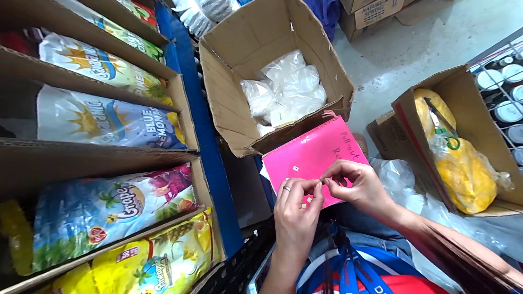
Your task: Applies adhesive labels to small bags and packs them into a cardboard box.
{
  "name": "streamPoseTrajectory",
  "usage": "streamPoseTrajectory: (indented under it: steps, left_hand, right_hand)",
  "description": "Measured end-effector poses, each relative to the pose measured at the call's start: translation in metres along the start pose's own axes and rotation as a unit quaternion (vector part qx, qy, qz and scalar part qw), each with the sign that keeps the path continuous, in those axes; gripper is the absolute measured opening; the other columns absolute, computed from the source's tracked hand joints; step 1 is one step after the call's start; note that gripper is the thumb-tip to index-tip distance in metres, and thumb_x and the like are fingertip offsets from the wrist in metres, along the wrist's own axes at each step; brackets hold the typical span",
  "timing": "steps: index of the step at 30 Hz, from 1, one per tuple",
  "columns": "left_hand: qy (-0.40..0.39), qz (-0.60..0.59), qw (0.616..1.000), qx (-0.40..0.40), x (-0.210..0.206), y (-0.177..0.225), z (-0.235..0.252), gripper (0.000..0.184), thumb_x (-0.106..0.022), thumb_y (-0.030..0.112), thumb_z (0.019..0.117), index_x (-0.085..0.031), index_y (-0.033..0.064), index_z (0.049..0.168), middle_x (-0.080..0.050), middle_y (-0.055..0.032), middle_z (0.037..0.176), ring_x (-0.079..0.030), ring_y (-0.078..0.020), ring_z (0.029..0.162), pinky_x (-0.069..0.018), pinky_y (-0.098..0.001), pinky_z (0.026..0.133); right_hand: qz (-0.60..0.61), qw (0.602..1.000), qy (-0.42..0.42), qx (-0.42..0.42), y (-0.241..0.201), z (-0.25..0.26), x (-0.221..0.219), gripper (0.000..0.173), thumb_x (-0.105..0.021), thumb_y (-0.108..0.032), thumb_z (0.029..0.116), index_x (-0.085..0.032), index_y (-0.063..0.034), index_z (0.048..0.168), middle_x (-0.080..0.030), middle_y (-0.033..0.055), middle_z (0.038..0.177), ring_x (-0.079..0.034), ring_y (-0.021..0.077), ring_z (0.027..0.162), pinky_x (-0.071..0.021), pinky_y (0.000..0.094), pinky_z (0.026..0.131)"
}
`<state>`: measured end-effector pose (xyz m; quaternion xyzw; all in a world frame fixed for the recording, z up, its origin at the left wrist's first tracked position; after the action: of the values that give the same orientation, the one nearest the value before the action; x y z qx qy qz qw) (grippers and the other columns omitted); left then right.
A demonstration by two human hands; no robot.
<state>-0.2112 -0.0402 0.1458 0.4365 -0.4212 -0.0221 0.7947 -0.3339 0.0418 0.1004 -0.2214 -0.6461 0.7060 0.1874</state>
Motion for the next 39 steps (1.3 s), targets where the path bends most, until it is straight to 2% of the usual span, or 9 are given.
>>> streamPoseTrajectory:
  steps: [5, 8, 12, 21, 29, 33, 36, 39]
  left_hand:
    - [0.037, 0.011, 0.999, -0.029, 0.005, 0.004, 0.001, 0.015, -0.071, 0.014, 0.091, -0.073, 0.0021, 0.1, -0.068, -0.0057, 0.091, -0.06, -0.0054, 0.089, -0.0466, -0.014, 0.077]
    - [0.062, 0.026, 0.996, -0.055, 0.007, 0.014, 0.002, 0.01, -0.072, 0.015, 0.0904, -0.075, 0.0068, 0.094, -0.065, -0.0043, 0.091, -0.058, -0.007, 0.093, -0.0454, -0.0139, 0.08]
    - [0.066, 0.049, 0.995, -0.057, 0.003, 0.014, 0.006, 0.011, -0.07, 0.012, 0.0895, -0.078, 0.0055, 0.094, -0.067, -0.0054, 0.09, -0.059, -0.0093, 0.092, -0.0455, -0.0162, 0.081]
    - [0.082, 0.041, 0.995, -0.039, 0.004, 0.014, 0.013, 0.009, -0.072, 0.012, 0.0864, -0.076, 0.0051, 0.09, -0.067, -0.0033, 0.088, -0.058, -0.0064, 0.089, -0.0445, -0.0142, 0.076]
    - [0.065, 0.052, 0.994, -0.066, 0.001, 0.013, 0.022, 0.01, -0.07, 0.016, 0.0868, -0.072, 0.006, 0.087, -0.066, -0.0041, 0.087, -0.058, -0.009, 0.09, -0.0445, -0.0148, 0.076]
    - [0.056, 0.002, 0.996, -0.062, -0.002, 0.003, 0.027, 0.012, -0.068, 0.017, 0.0873, -0.069, 0.0057, 0.086, -0.065, -0.003, 0.087, -0.058, -0.0063, 0.089, -0.0449, -0.0138, 0.077]
    - [0.047, -0.085, 0.995, -0.027, -0.002, -0.008, 0.031, 0.01, -0.067, 0.012, 0.0858, -0.068, 0.0021, 0.087, -0.064, -0.0021, 0.087, -0.059, -0.0017, 0.087, -0.047, -0.0115, 0.075]
    - [0.047, -0.122, 0.991, -0.008, 0.001, -0.017, 0.036, 0.009, -0.066, 0.01, 0.0863, -0.069, 0.0011, 0.088, -0.064, -0.0013, 0.088, -0.06, -0.0003, 0.087, -0.0498, -0.0115, 0.076]
  right_hand:
    - [0.006, 0.999, 0.043, -0.013, 0.003, 0.0, 0.002, 0.008, -0.066, -0.005, 0.0906, -0.072, -0.001, 0.094, -0.068, -0.0038, 0.087, -0.055, -0.0076, 0.07, -0.0461, 0.0089, 0.063]
    - [0.008, 0.997, 0.071, 0.005, 0.0, 0.0, 0.004, 0.008, -0.066, -0.004, 0.092, -0.073, -0.0005, 0.096, -0.069, -0.0025, 0.088, -0.056, -0.0067, 0.071, -0.0472, 0.0095, 0.062]
    - [0.001, 0.996, 0.083, 0.041, -0.006, 0.0, 0.001, 0.009, -0.067, -0.004, 0.0919, -0.074, 0.001, 0.096, -0.069, -0.0013, 0.089, -0.058, -0.0061, 0.073, -0.0481, 0.0098, 0.065]
    - [-0.031, 0.991, 0.089, 0.094, -0.014, 0.001, -0.001, 0.01, -0.068, -0.002, 0.0908, -0.074, 0.0034, 0.096, -0.071, 0.0028, 0.091, -0.059, -0.0049, 0.077, -0.048, 0.0092, 0.067]
    - [-0.044, 0.99, 0.082, 0.104, -0.017, 0.005, 0.0, 0.01, -0.069, -0.004, 0.0915, -0.074, 0.0027, 0.096, -0.07, 0.0027, 0.091, -0.06, -0.0044, 0.078, -0.0483, 0.0093, 0.069]
    - [-0.045, 0.991, 0.072, 0.104, -0.016, 0.011, 0.0, 0.01, -0.068, -0.005, 0.0915, -0.074, 0.0022, 0.095, -0.07, 0.0022, 0.09, -0.059, -0.0046, 0.078, -0.0478, 0.0094, 0.068]
    - [-0.053, 0.991, 0.071, 0.103, -0.014, 0.017, 0.001, 0.01, -0.067, -0.004, 0.0913, -0.074, 0.002, 0.095, -0.071, 0.0023, 0.09, -0.059, -0.0045, 0.077, -0.048, 0.0096, 0.068]
    - [-0.054, 0.991, 0.07, 0.1, -0.013, 0.025, 0.002, 0.01, -0.067, -0.004, 0.0919, -0.074, 0.0017, 0.095, -0.071, 0.002, 0.09, -0.059, -0.005, 0.078, -0.0486, 0.0095, 0.07]
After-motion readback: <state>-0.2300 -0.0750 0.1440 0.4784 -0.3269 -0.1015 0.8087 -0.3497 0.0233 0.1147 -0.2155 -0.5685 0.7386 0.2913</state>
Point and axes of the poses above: each hand's wrist, its own z-axis towards the middle knuckle, its own x-axis out of the back of the hand, y = z × x, the point moved 6 cm from there along z, towards the middle knuckle
